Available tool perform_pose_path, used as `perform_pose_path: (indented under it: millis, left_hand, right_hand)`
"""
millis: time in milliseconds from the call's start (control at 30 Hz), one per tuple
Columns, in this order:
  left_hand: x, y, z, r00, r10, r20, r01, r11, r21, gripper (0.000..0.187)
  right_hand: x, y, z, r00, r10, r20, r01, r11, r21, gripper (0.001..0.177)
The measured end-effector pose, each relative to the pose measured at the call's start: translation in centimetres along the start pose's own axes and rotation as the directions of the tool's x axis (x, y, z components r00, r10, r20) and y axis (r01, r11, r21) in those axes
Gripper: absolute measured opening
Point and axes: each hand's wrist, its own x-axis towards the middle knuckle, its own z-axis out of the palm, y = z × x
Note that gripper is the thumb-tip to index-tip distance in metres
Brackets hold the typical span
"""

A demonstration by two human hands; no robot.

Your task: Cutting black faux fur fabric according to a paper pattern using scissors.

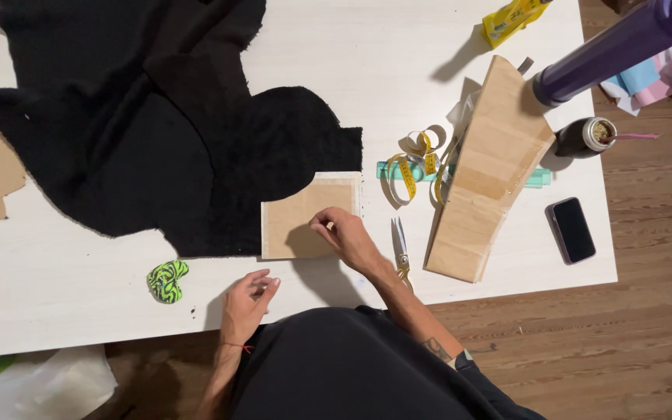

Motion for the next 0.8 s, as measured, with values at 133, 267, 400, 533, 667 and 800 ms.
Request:
perform_pose_path:
  millis: [133, 267, 400, 533, 667, 800]
  left_hand:
    - [1.0, -1.2, 1.7, 0.987, -0.15, 0.057, 0.16, 0.904, -0.397, 0.056]
    - [0.8, -0.6, 2.3, 0.974, -0.225, 0.001, 0.198, 0.857, -0.476, 0.06]
    - [1.8, 1.0, 1.6, 0.969, -0.233, -0.077, 0.192, 0.915, -0.356, 0.058]
    - [2.5, 3.0, 0.2, 0.943, -0.267, -0.199, 0.235, 0.957, -0.171, 0.061]
    - [3.2, 3.5, 0.0, 0.919, -0.29, -0.267, 0.239, 0.949, -0.207, 0.06]
    - [3.5, 4.4, 0.5, 0.898, -0.303, -0.319, 0.233, 0.942, -0.24, 0.054]
  right_hand:
    - [0.2, 1.3, 0.2, 1.0, 0.02, 0.007, -0.02, 1.0, 0.0, 0.015]
    - [0.6, 3.4, 0.7, 0.994, 0.104, 0.01, -0.105, 0.994, 0.039, 0.015]
    - [0.9, 3.2, 1.3, 0.992, 0.108, 0.072, -0.117, 0.983, 0.14, 0.014]
    - [1.9, 3.4, 2.7, 0.988, 0.081, 0.129, -0.089, 0.994, 0.06, 0.016]
    - [3.3, 1.9, 4.4, 0.981, -0.013, 0.191, -0.01, 0.993, 0.119, 0.018]
    - [4.4, 3.6, 6.3, 0.976, -0.087, 0.201, 0.079, 0.996, 0.046, 0.019]
